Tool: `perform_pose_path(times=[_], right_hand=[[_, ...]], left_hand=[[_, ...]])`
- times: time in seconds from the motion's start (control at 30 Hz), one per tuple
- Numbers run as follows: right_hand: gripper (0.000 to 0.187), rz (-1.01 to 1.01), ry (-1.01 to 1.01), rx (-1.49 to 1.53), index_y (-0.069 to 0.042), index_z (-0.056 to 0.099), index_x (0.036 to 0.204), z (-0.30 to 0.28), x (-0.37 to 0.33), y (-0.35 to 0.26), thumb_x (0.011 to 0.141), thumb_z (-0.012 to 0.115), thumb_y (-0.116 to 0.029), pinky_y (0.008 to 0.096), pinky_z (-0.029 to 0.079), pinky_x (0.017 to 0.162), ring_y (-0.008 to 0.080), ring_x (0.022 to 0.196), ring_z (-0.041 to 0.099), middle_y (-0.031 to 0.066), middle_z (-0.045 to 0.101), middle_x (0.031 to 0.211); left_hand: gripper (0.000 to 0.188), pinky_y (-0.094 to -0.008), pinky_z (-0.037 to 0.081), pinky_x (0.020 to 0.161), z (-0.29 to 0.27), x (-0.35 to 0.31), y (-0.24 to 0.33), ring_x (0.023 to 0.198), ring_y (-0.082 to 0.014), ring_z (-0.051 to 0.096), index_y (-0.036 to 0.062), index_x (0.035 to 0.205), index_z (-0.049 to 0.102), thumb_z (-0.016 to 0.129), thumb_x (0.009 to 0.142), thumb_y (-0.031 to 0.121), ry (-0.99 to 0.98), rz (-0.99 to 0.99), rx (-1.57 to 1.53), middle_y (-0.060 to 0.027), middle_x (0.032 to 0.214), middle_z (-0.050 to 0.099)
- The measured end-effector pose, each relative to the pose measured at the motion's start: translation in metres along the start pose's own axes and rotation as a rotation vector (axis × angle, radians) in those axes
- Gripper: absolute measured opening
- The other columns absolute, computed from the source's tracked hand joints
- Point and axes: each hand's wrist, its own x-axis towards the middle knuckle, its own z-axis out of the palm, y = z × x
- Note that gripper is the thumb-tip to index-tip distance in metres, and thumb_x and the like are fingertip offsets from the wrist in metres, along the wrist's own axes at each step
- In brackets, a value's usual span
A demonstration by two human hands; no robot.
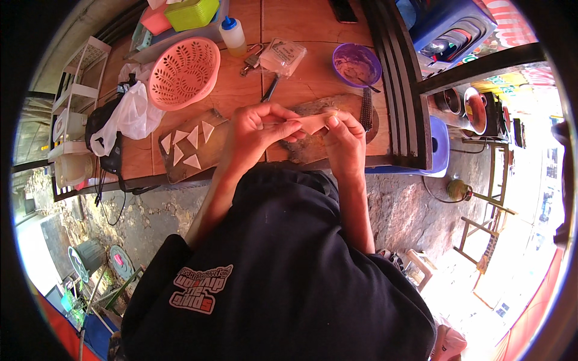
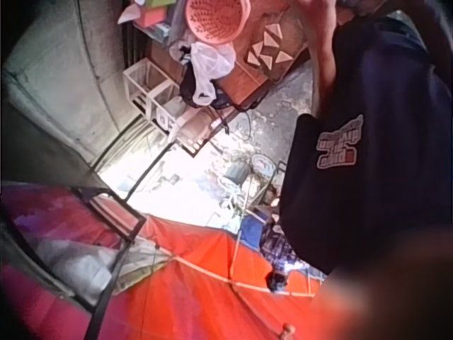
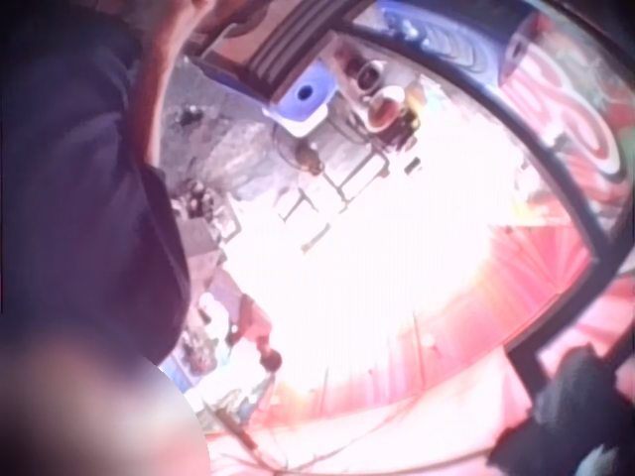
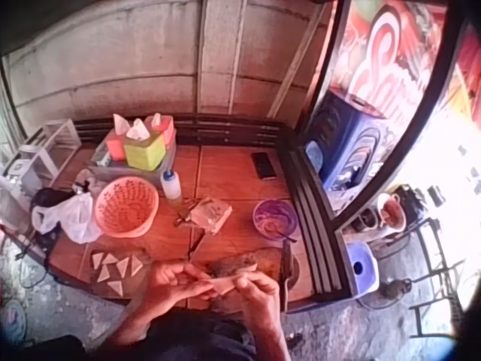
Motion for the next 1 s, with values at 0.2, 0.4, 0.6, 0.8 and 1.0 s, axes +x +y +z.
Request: perform_pose_path(times=[0.2, 0.4, 0.6, 0.8, 1.0], right_hand=[[0.007, -0.007, 0.01, 0.013, 0.0, 0.069, 0.096, 0.0, 0.0, -0.001, 0.09, 0.068, -0.004, 0.0279, 0.049, 0.079, 0.0151, 0.083, 0.062, 0.0074, 0.068, 0.095], [0.014, 0.021, -0.007, -0.094, 0.0, 0.07, 0.102, 0.002, 0.0, -0.006, 0.089, 0.069, -0.005, 0.0264, 0.048, 0.08, 0.0128, 0.083, 0.062, 0.0064, 0.07, 0.095], [0.011, 0.089, -0.026, -0.379, 0.0, 0.074, 0.094, 0.017, -0.004, -0.016, 0.088, 0.07, -0.008, 0.0241, 0.046, 0.08, 0.0089, 0.084, 0.061, 0.0032, 0.071, 0.088], [0.014, 0.014, -0.094, -0.668, 0.001, 0.074, 0.096, 0.025, -0.003, -0.03, 0.085, 0.073, -0.007, 0.0254, 0.048, 0.078, 0.0101, 0.086, 0.063, 0.0053, 0.071, 0.093], [0.016, -0.142, -0.201, -1.041, 0.001, 0.073, 0.097, 0.038, -0.009, -0.047, 0.082, 0.074, -0.004, 0.0245, 0.045, 0.068, 0.0077, 0.08, 0.059, 0.004, 0.069, 0.092]], left_hand=[[0.016, -0.0257, 0.057, 0.075, -0.002, -0.002, 0.002, 0.084, -0.0173, 0.071, -0.0071, 0.101, 0.066, 0.068, 0.09, 0.005, -0.022, -0.013, 0.004, -0.0155, 0.092, 0.072], [0.016, -0.0261, 0.057, 0.076, -0.002, 0.0, 0.0, 0.085, -0.0175, 0.071, -0.0061, 0.102, 0.066, 0.068, 0.091, 0.005, -0.029, -0.007, -0.003, -0.0147, 0.094, 0.072], [0.018, -0.0257, 0.056, 0.078, 0.0, 0.002, 0.001, 0.086, -0.0156, 0.07, -0.0044, 0.104, 0.066, 0.069, 0.091, 0.009, -0.005, -0.018, -0.044, -0.0128, 0.095, 0.072], [0.022, -0.0233, 0.05, 0.082, 0.005, 0.005, 0.007, 0.089, -0.0099, 0.065, 0.0004, 0.104, 0.069, 0.074, 0.086, 0.012, 0.071, 0.137, 0.255, -0.0033, 0.095, 0.069], [0.014, -0.0243, 0.048, 0.08, 0.011, 0.013, 0.009, 0.087, -0.0097, 0.064, 0.0019, 0.097, 0.073, 0.074, 0.085, 0.009, -0.071, 0.171, 0.157, -0.002, 0.093, 0.069]])
